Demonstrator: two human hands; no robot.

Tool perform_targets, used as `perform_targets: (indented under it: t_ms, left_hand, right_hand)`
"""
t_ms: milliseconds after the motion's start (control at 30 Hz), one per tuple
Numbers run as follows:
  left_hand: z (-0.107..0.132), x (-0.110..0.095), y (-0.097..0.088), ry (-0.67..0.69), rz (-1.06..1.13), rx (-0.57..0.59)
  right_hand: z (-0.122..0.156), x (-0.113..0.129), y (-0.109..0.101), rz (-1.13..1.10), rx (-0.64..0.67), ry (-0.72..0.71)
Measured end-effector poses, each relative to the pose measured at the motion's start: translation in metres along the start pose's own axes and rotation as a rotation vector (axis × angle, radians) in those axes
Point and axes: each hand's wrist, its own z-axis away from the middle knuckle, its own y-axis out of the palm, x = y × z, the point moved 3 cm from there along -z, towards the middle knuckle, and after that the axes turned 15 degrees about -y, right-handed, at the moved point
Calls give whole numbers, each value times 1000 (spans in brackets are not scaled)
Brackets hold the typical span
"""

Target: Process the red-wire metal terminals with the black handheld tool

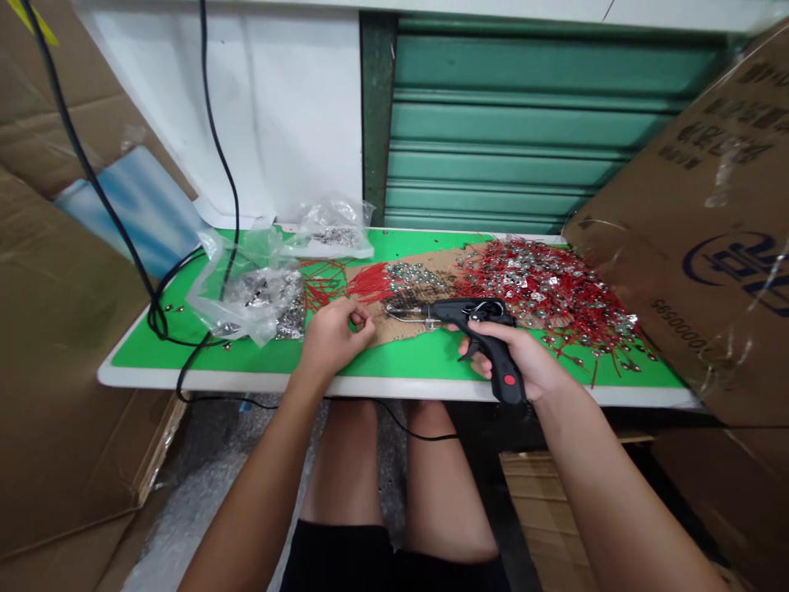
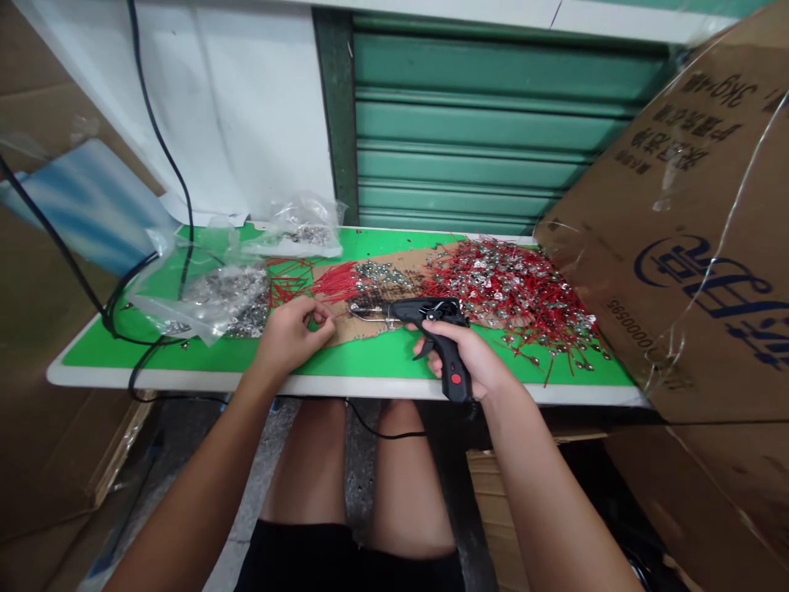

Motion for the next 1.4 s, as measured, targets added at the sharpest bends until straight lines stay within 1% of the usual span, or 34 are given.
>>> perform_targets:
  t_ms: [367, 533, 600, 700, 800, 900, 1167, 1267, 1400]
  left_hand:
    - [0, 2, 2, -12, 8, 14]
    - [-1, 1, 2, -41, -1, 25]
    - [-1, 1, 2, -44, -2, 24]
    - [-1, 1, 2, -62, -7, 27]
    - [-1, 1, 2, -75, -6, 36]
    - [-1, -1, 1, -85, -20, 47]
    - [-2, 0, 2, -90, -23, 49]
    - [-2, 1, 3, -84, -22, 44]
    - [-1, 1, 2, -93, -20, 35]
  right_hand:
    - [0, 1, 2, -26, 17, 6]
    - [-3, -2, -1, -64, 58, -6]
    - [-4, -3, -3, -95, 86, -40]
    - [-5, -4, -7, -155, 116, -135]
    - [-5, -5, -11, -219, 130, -224]
    - [-4, -6, -14, -275, 138, -273]
    - [-9, -6, -18, -422, 200, -252]
    - [-9, -6, -19, -493, 204, -244]
    - [-8, -5, -20, -530, 207, -244]
